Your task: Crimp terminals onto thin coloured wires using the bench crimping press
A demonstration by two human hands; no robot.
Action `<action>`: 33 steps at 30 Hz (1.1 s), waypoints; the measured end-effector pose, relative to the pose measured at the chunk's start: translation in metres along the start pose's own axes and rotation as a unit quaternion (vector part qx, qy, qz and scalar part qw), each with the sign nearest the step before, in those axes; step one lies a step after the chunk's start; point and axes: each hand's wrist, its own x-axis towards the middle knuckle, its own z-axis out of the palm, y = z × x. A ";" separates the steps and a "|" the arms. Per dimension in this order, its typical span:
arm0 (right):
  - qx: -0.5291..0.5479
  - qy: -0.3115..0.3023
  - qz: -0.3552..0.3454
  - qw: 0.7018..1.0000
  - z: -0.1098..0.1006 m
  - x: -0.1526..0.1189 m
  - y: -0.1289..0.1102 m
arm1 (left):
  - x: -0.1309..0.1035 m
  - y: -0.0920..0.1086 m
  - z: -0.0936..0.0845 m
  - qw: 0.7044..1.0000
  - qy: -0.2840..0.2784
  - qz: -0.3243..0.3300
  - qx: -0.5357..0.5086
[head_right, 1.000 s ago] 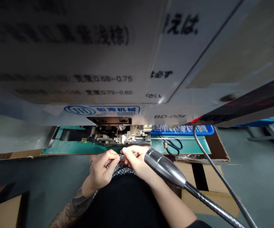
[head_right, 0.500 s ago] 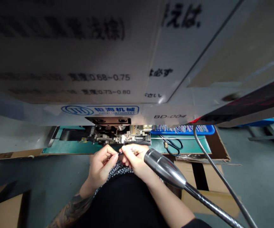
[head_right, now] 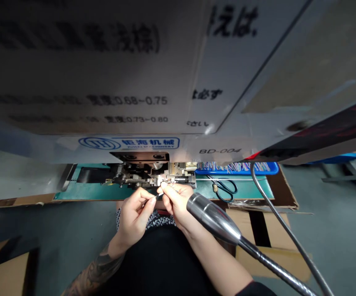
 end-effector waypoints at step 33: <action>-0.259 -0.052 -0.254 0.930 -0.024 -0.053 0.031 | -0.011 -0.018 -0.010 0.925 -0.104 -0.166 -0.324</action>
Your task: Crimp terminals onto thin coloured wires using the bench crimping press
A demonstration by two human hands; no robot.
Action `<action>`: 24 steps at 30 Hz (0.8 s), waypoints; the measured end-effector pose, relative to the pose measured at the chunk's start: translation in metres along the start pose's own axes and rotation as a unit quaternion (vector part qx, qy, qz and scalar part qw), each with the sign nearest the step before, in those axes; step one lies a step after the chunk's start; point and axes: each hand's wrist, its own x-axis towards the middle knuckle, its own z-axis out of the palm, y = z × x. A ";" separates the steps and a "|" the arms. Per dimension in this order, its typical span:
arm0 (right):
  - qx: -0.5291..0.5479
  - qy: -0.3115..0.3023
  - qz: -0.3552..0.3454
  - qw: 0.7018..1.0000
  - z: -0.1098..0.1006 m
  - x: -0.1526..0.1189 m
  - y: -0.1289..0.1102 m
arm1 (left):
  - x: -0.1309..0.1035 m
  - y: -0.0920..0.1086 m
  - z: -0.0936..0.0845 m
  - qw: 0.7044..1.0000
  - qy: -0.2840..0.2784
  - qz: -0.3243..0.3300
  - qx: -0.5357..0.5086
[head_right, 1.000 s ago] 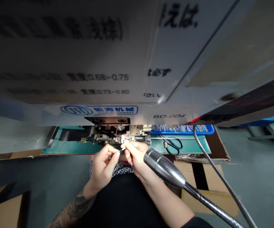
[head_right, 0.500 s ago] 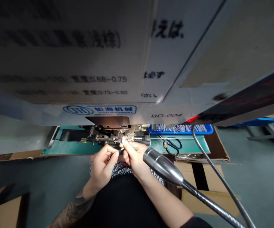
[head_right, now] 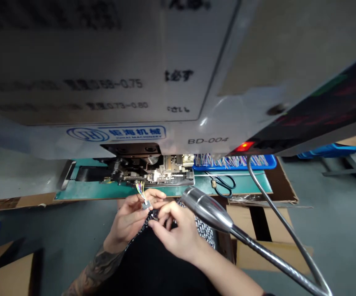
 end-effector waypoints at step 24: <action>-0.457 0.204 0.126 0.857 -0.257 0.147 0.052 | -0.012 -0.006 -0.015 0.922 -0.088 -0.127 0.356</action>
